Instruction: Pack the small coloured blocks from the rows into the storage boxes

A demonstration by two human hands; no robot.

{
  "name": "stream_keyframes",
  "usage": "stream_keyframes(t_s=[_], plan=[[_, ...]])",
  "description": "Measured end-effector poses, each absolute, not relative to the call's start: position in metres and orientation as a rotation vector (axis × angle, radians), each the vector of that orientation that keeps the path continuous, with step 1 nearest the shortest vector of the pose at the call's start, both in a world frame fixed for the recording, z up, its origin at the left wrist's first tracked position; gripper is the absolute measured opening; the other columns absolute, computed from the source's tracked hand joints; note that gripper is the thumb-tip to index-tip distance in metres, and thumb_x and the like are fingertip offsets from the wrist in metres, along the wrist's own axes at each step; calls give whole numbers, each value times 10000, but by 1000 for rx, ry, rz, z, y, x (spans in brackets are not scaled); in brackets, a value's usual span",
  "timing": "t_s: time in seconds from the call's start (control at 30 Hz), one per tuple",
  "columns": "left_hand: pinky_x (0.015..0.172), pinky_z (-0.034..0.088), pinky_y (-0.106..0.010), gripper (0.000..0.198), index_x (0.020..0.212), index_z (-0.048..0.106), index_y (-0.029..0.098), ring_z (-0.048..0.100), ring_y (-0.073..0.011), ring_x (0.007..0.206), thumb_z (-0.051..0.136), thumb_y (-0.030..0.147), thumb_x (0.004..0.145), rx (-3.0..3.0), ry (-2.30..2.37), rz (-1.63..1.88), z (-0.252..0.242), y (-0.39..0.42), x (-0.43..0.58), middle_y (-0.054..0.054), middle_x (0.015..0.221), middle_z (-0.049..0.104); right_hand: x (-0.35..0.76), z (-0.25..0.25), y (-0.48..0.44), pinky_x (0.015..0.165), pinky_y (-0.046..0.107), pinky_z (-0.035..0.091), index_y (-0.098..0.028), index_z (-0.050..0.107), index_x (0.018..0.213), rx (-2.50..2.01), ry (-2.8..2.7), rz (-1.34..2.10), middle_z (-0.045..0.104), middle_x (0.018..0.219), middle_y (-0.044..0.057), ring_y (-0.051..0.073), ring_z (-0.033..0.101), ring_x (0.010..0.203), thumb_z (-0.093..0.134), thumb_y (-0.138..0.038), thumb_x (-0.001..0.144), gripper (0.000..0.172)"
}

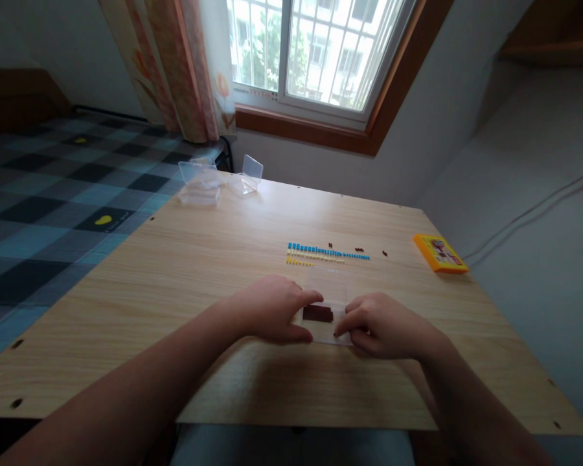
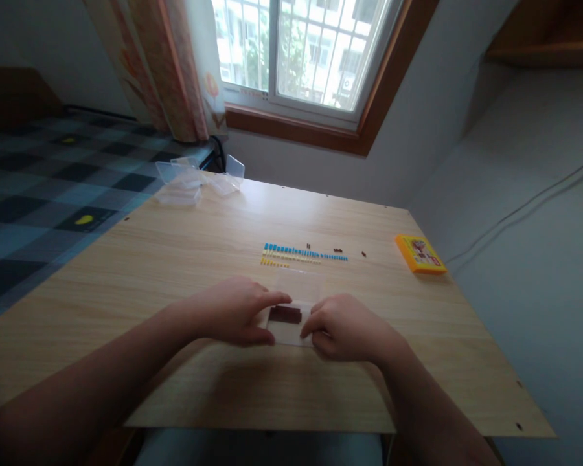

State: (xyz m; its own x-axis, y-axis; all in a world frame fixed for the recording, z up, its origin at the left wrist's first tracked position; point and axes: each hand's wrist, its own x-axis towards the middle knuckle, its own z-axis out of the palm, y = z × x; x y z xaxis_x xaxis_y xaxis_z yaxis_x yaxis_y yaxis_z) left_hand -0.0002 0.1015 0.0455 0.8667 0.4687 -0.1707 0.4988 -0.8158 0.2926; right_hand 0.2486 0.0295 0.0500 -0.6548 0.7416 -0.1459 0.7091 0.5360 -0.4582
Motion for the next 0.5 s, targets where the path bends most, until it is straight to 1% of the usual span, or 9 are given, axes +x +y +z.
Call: stream_keyframes(t_s=[0.13,0.27,0.4,0.5], plan=[[745,490,-362,629,1369,626,269,716,-314,933,757,536,814,2699,723,-146,47,101,0,-111,1053,777,249,50,31,707,265,446,-253,825,994,-1334,-2708,670,787,896,25,166,696,765,540,-67,770,408],[726,488,-363,634,1368,626,265,715,-318,934,756,538,810,2692,721,-139,47,102,0,-107,1043,774,250,50,33,673,262,416,-257,824,1019,-1343,-2711,608,779,877,30,157,679,734,545,-87,816,385],[717,486,-361,637,1371,624,266,715,-319,930,756,537,810,2696,718,-123,45,102,0,-103,1036,775,250,50,33,675,264,408,-253,815,1031,-1338,-2694,597,778,896,27,153,681,743,536,-93,839,374],[716,483,-359,624,1356,633,276,714,-316,919,758,545,807,2702,722,-120,45,102,0,-103,1046,777,251,50,32,679,264,406,-250,812,1011,-1326,-2694,616,774,891,23,149,675,738,532,-85,827,374]])
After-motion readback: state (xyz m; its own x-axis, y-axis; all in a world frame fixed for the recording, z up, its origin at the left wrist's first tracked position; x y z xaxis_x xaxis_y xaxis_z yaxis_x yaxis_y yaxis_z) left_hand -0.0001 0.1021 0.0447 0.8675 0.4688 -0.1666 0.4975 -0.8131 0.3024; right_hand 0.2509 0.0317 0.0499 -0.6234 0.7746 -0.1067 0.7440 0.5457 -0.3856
